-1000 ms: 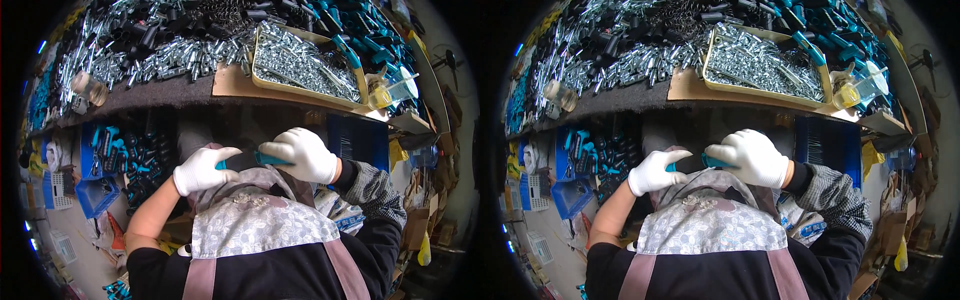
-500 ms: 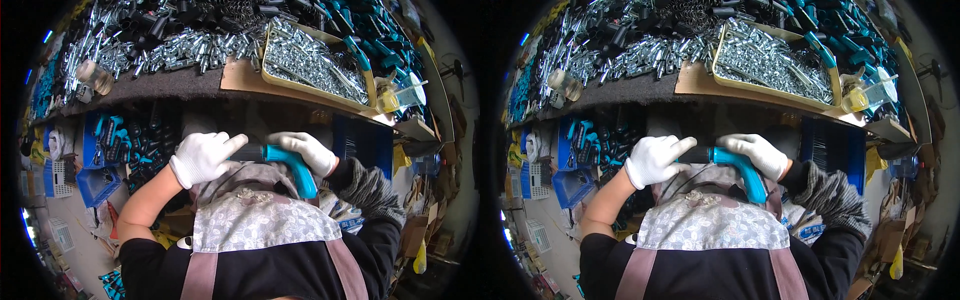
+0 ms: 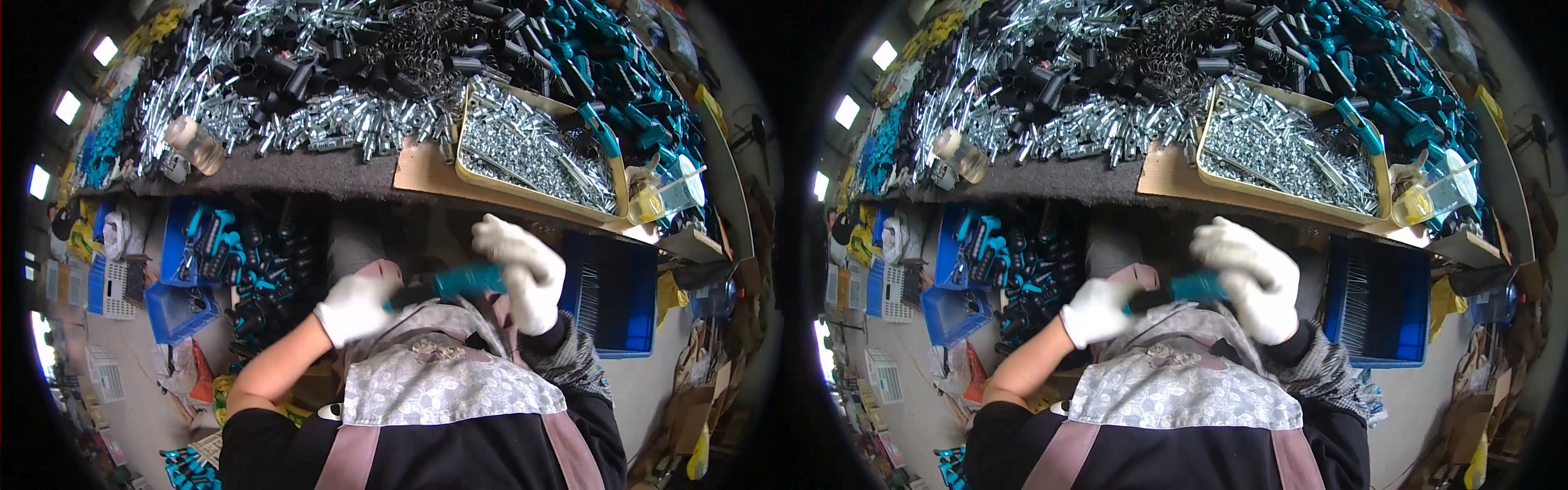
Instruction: Assembling plastic tool handles by inserting internal metal components and springs.
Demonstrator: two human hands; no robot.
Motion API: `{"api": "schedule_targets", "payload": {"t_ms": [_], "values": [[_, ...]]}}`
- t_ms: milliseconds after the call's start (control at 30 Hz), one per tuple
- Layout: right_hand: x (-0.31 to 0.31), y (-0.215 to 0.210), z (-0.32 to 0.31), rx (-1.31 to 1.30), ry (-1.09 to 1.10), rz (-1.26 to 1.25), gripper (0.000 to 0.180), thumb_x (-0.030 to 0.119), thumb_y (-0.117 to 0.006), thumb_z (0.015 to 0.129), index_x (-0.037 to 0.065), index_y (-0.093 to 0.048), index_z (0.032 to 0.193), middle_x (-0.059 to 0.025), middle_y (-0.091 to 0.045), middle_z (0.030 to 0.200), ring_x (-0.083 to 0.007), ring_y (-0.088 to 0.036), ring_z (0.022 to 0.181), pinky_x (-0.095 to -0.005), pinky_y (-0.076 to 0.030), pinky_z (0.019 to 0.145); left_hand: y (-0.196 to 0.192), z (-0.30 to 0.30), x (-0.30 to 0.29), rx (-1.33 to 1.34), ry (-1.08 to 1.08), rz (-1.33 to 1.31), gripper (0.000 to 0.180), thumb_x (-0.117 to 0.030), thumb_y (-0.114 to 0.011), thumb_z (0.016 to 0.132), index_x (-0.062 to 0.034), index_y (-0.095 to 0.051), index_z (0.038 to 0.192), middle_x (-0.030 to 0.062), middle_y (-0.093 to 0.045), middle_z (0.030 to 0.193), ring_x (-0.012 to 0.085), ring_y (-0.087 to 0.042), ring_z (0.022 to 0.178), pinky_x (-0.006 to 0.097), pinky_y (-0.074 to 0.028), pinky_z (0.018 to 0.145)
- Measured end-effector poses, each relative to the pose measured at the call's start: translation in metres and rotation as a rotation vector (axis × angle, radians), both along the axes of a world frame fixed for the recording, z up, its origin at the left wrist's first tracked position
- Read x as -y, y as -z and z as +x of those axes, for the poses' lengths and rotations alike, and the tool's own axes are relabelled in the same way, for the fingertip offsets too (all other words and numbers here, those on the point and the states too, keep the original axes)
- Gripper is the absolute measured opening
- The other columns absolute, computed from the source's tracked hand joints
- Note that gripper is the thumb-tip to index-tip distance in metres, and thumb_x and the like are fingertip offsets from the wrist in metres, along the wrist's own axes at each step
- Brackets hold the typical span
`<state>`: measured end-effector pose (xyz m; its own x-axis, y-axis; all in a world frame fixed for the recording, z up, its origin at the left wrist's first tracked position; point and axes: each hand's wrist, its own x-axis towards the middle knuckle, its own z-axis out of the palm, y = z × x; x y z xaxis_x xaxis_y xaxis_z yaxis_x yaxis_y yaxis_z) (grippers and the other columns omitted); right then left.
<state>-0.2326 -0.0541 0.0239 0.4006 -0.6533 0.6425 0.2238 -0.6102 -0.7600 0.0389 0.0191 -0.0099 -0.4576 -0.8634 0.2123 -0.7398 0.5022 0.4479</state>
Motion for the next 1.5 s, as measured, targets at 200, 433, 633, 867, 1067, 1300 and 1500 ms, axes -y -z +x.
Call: {"api": "schedule_targets", "payload": {"t_ms": [200, 433, 633, 867, 1067, 1300, 1500], "values": [[-0.020, -0.016, 0.014, -0.147, 0.145, -0.066, 0.026, 0.009, -0.064, 0.086, 0.001, -0.069, 0.110, -0.0203, -0.066, 0.123, -0.0364, -0.060, 0.122, -0.0440, -0.040, 0.110, 0.018, 0.008, 0.022, -0.321, -0.351, 0.055, 0.027, -0.017, -0.083, 0.076, 0.0000, -0.065, 0.087, 0.0200, -0.067, 0.079, 0.0340, -0.069, 0.068, 0.036, -0.054, 0.059], [-0.008, 0.001, 0.005, 0.113, 0.023, 0.243, 0.035, 0.018, -0.050, 0.098, -0.005, -0.065, 0.119, -0.0228, -0.060, 0.133, -0.0351, -0.054, 0.130, -0.0454, -0.036, 0.113, 0.012, 0.004, 0.014, -0.413, -0.213, 0.019, 0.027, -0.017, -0.081, 0.073, -0.0036, -0.069, 0.094, 0.0164, -0.071, 0.089, 0.0304, -0.071, 0.074, 0.036, -0.057, 0.069], [0.015, -0.006, -0.007, -0.062, 0.041, 0.394, 0.035, 0.016, -0.051, 0.092, -0.005, -0.067, 0.115, -0.0189, -0.067, 0.125, -0.0325, -0.055, 0.129, -0.0455, -0.037, 0.113, 0.018, -0.006, -0.009, -0.189, 0.072, -0.055, 0.026, -0.019, -0.079, 0.069, -0.0095, -0.070, 0.092, 0.0139, -0.069, 0.081, 0.0311, -0.070, 0.073, 0.039, -0.055, 0.066], [0.017, -0.010, -0.004, -0.213, -0.175, 0.066, 0.026, 0.018, -0.060, 0.087, -0.003, -0.072, 0.097, -0.0181, -0.071, 0.109, -0.0360, -0.057, 0.127, -0.0527, -0.034, 0.114, 0.033, -0.011, -0.008, -0.015, 0.144, 0.088, 0.021, -0.024, -0.072, 0.082, -0.0087, -0.072, 0.096, 0.0145, -0.070, 0.084, 0.0338, -0.068, 0.068, 0.040, -0.055, 0.063], [-0.006, -0.019, 0.021, -0.140, -0.102, -0.372, 0.026, 0.027, -0.067, 0.083, 0.002, -0.071, 0.092, -0.0166, -0.068, 0.099, -0.0347, -0.065, 0.092, -0.0474, -0.051, 0.091, 0.040, -0.008, 0.018, -0.245, 0.050, 0.058, 0.029, -0.018, -0.076, 0.080, -0.0033, -0.069, 0.103, 0.0213, -0.069, 0.085, 0.0372, -0.069, 0.079, 0.043, -0.056, 0.070], [0.016, 0.046, 0.010, -1.196, -0.013, 0.147, 0.029, 0.036, -0.061, 0.092, 0.013, -0.078, 0.094, -0.0164, -0.071, 0.083, -0.0340, -0.069, 0.077, -0.0413, -0.055, 0.069, -0.015, -0.005, 0.020, 0.432, 0.148, -0.007, 0.011, -0.020, -0.061, 0.082, -0.0125, -0.060, 0.090, 0.0083, -0.062, 0.079, 0.0245, -0.067, 0.071, 0.037, -0.054, 0.059], [0.010, 0.065, 0.034, -0.488, -0.517, 0.855, 0.049, 0.039, -0.060, 0.101, 0.001, -0.058, 0.130, -0.0006, -0.061, 0.092, -0.0080, -0.056, 0.085, -0.0272, -0.048, 0.078, -0.051, 0.003, 0.071, -0.027, 0.134, -0.334, 0.028, -0.024, -0.075, 0.072, -0.0123, -0.067, 0.096, 0.0063, -0.064, 0.089, 0.0262, -0.062, 0.084, 0.040, -0.053, 0.077]]}}
